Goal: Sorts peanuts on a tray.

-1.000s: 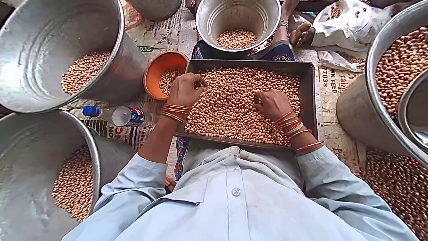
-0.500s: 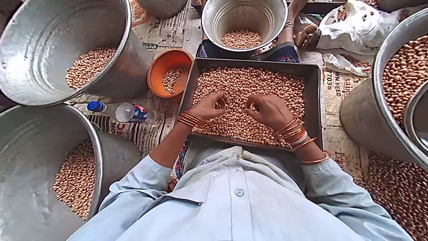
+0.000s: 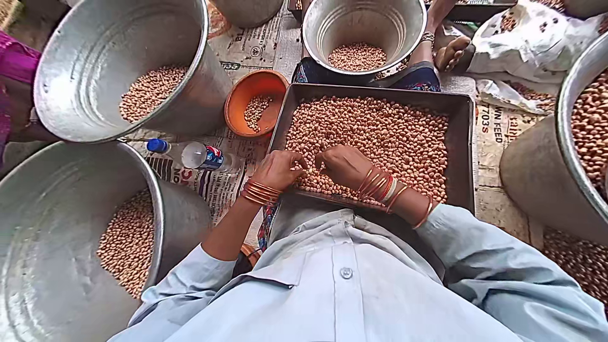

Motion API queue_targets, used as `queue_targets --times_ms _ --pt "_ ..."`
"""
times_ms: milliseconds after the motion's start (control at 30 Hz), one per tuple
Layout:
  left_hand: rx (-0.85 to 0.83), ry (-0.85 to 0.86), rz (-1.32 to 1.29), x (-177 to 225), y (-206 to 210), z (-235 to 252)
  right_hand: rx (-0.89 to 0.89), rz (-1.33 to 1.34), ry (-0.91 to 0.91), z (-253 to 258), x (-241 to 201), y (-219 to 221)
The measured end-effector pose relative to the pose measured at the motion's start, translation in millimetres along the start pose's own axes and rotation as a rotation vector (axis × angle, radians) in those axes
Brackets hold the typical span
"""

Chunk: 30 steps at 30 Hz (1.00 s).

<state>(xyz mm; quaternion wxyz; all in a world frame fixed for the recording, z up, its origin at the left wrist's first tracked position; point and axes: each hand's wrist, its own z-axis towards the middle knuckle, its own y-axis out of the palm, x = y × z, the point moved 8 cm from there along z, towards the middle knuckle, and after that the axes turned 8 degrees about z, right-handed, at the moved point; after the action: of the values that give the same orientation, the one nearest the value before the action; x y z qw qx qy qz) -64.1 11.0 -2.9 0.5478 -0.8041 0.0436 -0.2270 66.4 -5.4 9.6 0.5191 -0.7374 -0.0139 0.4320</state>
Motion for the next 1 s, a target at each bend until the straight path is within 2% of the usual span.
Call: queue_targets --times_ms 133,267,400,467,567,633,700,767,833,900,933,1000 --pt "0.038 -0.052 0.056 -6 14 -3 0.001 -0.005 -0.078 21 -2 27" --pt "0.064 -0.059 0.042 -10 18 -5 -0.016 -0.055 -0.039 22 0 38" --pt "0.083 -0.009 -0.225 -19 14 2 -0.017 -0.067 0.073 12 4 21" --pt "0.000 0.024 -0.424 -17 18 7 0.049 -0.036 0.074 4 -5 3" --pt "-0.189 0.093 -0.650 13 31 7 0.215 0.056 -0.047 -9 -28 -16" --pt "-0.255 0.141 -0.619 32 29 9 0.277 0.064 -0.085 -20 -37 -22" --pt "-0.209 0.132 -0.465 28 13 19 0.289 0.052 -0.056 -33 -34 -24" --pt "-0.009 0.029 -0.222 4 -26 29 0.235 0.035 0.058 -52 -17 -27" --pt "0.265 -0.087 0.025 -24 -72 33 0.201 -0.014 0.221 -77 6 -32" --pt "0.428 -0.125 0.132 -38 -100 34 0.193 -0.054 0.429 -106 31 -40" --pt "0.448 -0.122 0.133 -38 -104 34 0.203 -0.063 0.538 -122 43 -46" --pt "0.332 -0.080 0.050 -32 -88 36 0.254 -0.051 0.738 -156 62 -56"
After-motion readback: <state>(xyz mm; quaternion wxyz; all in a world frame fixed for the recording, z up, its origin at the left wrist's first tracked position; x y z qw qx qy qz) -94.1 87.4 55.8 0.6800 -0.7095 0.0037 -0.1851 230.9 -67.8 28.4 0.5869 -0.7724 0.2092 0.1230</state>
